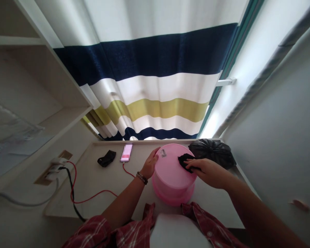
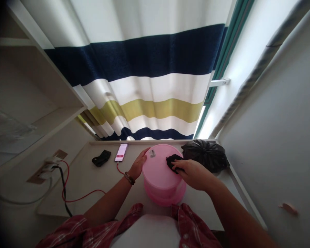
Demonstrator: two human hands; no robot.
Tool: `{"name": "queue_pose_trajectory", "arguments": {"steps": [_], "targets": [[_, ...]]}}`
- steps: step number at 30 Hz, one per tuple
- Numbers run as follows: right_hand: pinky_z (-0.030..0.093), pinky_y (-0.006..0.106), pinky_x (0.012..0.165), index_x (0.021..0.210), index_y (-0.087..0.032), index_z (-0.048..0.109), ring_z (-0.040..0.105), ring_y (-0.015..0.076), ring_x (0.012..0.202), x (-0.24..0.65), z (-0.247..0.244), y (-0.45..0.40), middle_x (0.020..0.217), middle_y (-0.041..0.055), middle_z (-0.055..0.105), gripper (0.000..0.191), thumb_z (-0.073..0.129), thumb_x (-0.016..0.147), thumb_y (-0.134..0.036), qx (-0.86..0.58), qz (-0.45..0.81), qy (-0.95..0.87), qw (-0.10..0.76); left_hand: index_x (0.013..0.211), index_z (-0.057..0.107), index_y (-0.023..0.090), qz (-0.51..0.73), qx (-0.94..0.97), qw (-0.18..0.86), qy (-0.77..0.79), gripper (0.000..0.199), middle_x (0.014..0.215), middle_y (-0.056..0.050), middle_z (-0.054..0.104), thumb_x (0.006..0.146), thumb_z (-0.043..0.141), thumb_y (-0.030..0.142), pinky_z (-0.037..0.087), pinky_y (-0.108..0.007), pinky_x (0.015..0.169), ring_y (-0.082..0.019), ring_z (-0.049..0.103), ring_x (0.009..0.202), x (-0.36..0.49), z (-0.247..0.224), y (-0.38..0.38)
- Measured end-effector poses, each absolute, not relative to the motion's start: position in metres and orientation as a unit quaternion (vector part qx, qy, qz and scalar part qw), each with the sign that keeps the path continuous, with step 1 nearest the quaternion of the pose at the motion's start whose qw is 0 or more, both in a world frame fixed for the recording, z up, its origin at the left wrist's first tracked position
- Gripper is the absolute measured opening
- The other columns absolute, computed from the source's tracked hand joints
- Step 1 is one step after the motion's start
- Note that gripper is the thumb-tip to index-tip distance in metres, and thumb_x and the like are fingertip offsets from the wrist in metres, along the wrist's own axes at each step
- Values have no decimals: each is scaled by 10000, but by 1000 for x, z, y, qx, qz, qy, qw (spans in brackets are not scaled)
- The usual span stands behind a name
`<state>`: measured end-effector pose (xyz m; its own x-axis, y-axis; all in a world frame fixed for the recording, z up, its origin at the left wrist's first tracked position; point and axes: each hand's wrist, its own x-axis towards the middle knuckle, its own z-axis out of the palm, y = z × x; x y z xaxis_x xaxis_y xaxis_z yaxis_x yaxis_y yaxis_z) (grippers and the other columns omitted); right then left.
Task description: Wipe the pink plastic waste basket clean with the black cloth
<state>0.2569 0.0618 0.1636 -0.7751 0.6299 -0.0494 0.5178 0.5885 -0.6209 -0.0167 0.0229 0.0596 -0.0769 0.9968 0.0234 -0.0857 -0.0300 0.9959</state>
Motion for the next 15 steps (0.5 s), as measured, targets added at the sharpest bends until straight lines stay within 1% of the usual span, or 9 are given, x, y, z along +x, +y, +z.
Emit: {"name": "queue_pose_trajectory", "arguments": {"steps": [4, 7, 9, 12, 15], "targets": [[357, 413, 1048, 1045, -236, 674, 474, 224, 1227, 233, 150, 81, 1244, 28, 592, 315, 443, 838, -182, -335, 311, -875, 157, 1310, 427, 216, 547, 468, 493, 489, 482, 1300, -87, 508, 881, 413, 436, 364, -444, 1028, -236, 500, 1160, -15, 62, 23], [334, 435, 1060, 1067, -218, 666, 453, 224, 1245, 205, 139, 85, 1262, 47, 578, 334, 444, 825, -155, -344, 296, -866, 210, 1299, 446, 211, 549, 477, 480, 490, 478, 1309, -84, 504, 877, 421, 433, 329, -437, 1067, -236, 473, 1200, -14, 66, 22], [278, 457, 1090, 1058, -219, 674, 420, 231, 1271, 187, 137, 79, 1295, 45, 549, 341, 461, 804, -142, -319, 287, -878, 213, 1300, 450, 227, 547, 484, 474, 492, 469, 1331, -74, 488, 879, 417, 430, 322, -431, 1079, -232, 458, 1221, -14, 70, 21], [273, 436, 1098, 1053, -214, 678, 418, 222, 1273, 169, 141, 58, 1290, 44, 553, 355, 459, 791, -121, -258, 306, -894, 202, 1296, 457, 257, 548, 490, 465, 494, 451, 1345, -41, 475, 880, 416, 427, 278, -389, 1119, -203, 423, 1260, -13, 78, 18], [272, 417, 1101, 1058, -217, 680, 431, 226, 1262, 167, 152, 33, 1266, 46, 575, 359, 480, 777, -118, -208, 327, -903, 185, 1285, 468, 257, 547, 486, 465, 499, 443, 1319, -36, 496, 880, 413, 428, 290, -381, 1109, -198, 447, 1232, -12, 82, 17]]}}
